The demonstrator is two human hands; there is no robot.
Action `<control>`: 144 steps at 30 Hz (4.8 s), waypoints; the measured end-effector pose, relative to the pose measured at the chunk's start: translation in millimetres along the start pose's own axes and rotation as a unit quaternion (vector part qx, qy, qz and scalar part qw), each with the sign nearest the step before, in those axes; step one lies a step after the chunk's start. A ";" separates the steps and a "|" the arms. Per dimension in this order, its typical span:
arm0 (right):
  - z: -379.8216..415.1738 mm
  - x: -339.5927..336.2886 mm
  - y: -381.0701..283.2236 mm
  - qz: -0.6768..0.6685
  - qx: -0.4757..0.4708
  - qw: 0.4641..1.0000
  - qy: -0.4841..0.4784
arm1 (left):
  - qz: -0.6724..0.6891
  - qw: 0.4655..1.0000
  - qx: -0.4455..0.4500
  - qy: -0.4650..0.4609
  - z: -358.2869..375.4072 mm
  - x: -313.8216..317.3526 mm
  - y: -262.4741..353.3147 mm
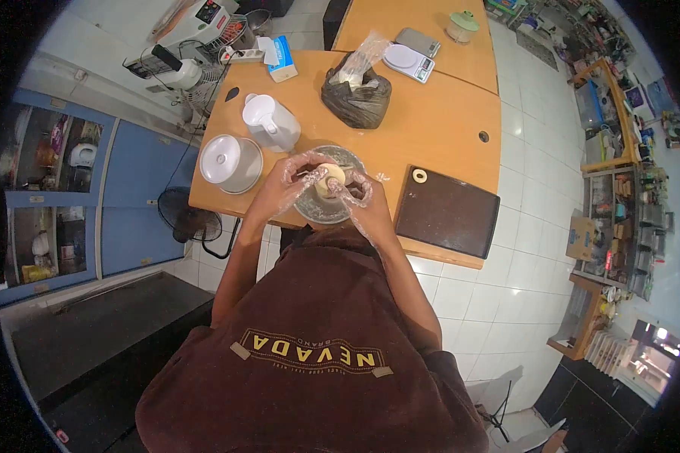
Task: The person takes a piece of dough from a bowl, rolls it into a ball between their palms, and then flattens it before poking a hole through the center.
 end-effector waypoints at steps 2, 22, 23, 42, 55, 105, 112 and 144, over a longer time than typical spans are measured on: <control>0.9 2.2 -1.5 -0.014 0.006 1.000 0.019 | -0.033 0.999 0.021 -0.025 -0.7 1.1 5.4; -0.5 -4.9 0.8 -0.003 -0.013 0.999 0.048 | -0.001 0.999 0.011 0.044 3.8 7.8 3.1; -0.5 -6.5 -0.1 0.001 -0.011 0.998 0.055 | 0.010 0.999 0.000 0.032 3.1 9.2 -0.6; -0.3 -10.9 3.4 -0.024 -0.016 0.997 0.073 | 0.093 0.995 0.047 -0.010 2.0 17.4 -10.2; 1.0 -11.6 -0.5 0.019 -0.026 0.997 0.072 | 0.072 0.997 0.014 0.014 2.3 8.5 -17.0; 1.1 -7.0 10.0 0.008 -0.016 0.999 0.045 | 0.016 1.000 -0.017 0.015 2.3 4.5 -9.2; -1.0 -9.8 5.4 -0.026 -0.034 0.996 0.075 | 0.099 0.995 0.007 0.024 5.1 15.3 -23.8; -0.1 -10.2 7.6 -0.021 -0.024 0.997 0.075 | 0.104 0.994 0.021 -0.011 5.4 13.5 -17.4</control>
Point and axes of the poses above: each hand's wrist, its own z-axis away from the middle knuckle, its own x-axis out of the palm, y = z × x, the point moved 9 cm from there along -z, towards the middle knuckle, and after that the axes turned 13 degrees about -z, right-handed, at the moved point
